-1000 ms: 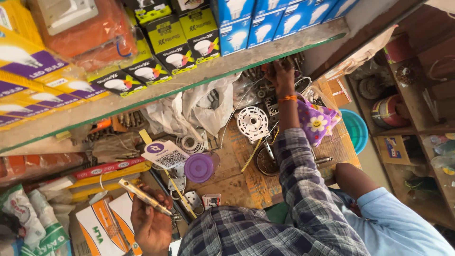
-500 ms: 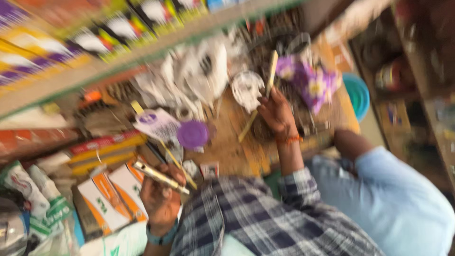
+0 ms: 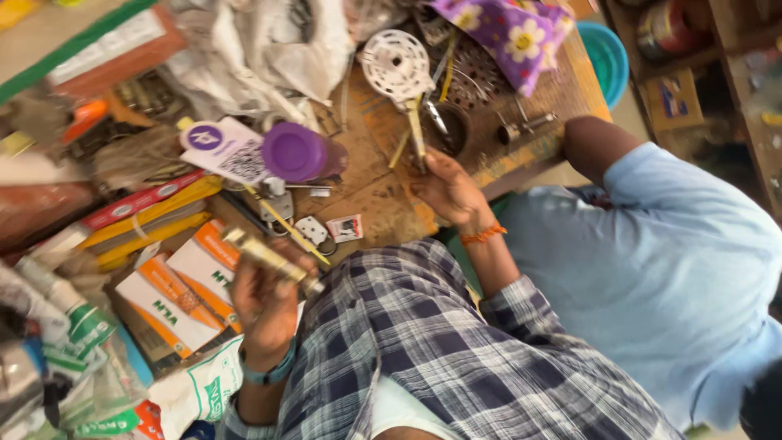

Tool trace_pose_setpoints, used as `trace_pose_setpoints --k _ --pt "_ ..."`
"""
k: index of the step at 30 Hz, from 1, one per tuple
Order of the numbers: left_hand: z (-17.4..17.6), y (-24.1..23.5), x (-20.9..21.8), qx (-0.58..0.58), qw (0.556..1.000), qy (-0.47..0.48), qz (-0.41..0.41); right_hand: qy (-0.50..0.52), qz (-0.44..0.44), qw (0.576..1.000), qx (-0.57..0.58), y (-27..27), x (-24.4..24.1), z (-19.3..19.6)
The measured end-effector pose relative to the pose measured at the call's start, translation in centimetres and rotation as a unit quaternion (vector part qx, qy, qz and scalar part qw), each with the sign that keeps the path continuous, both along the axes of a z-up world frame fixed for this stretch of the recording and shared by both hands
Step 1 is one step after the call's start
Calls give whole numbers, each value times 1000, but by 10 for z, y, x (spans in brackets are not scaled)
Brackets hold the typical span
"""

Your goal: The person works on a motor stator and cylindrical metal parts in a workshop. They use a hammer to tap the stator, then handle and compare two metal cylinders on a cluttered workbench.

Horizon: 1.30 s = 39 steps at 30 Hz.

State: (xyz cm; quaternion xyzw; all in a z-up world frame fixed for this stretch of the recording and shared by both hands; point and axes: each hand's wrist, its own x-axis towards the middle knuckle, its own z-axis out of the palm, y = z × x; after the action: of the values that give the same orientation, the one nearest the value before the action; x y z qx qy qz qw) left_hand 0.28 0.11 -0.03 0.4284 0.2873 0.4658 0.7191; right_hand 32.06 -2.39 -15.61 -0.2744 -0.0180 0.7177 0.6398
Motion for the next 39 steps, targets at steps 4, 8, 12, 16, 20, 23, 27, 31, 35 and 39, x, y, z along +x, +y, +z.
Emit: trace_pose_setpoints --k 4,8,12,16,20,23,27,31,35,39 --pt "-2 21 33 18 989 127 -79 -97 -36 993 56 8 12 36" --pt "-3 56 89 91 979 78 -162 -120 -33 986 111 10 14 73" --pt "-4 72 129 20 986 14 -164 -177 -65 974 126 5 -5 97" --pt "-8 77 134 12 989 14 -146 -234 -139 954 129 6 -27 110" --pt "-16 77 127 16 990 9 -142 -252 -141 950 121 11 -38 121" --pt "-20 78 123 17 990 9 -138 -266 -127 949 115 15 -43 129" --pt "-22 78 123 13 991 8 -130 -282 -107 947 113 14 -44 140" --pt "-22 79 120 22 991 31 -127 -294 -90 945 111 18 -44 141" --pt "-21 77 116 0 992 9 -127 -281 -91 948 116 18 -46 137" --pt "-23 79 115 14 992 4 -127 -290 -88 946 114 20 -44 135"
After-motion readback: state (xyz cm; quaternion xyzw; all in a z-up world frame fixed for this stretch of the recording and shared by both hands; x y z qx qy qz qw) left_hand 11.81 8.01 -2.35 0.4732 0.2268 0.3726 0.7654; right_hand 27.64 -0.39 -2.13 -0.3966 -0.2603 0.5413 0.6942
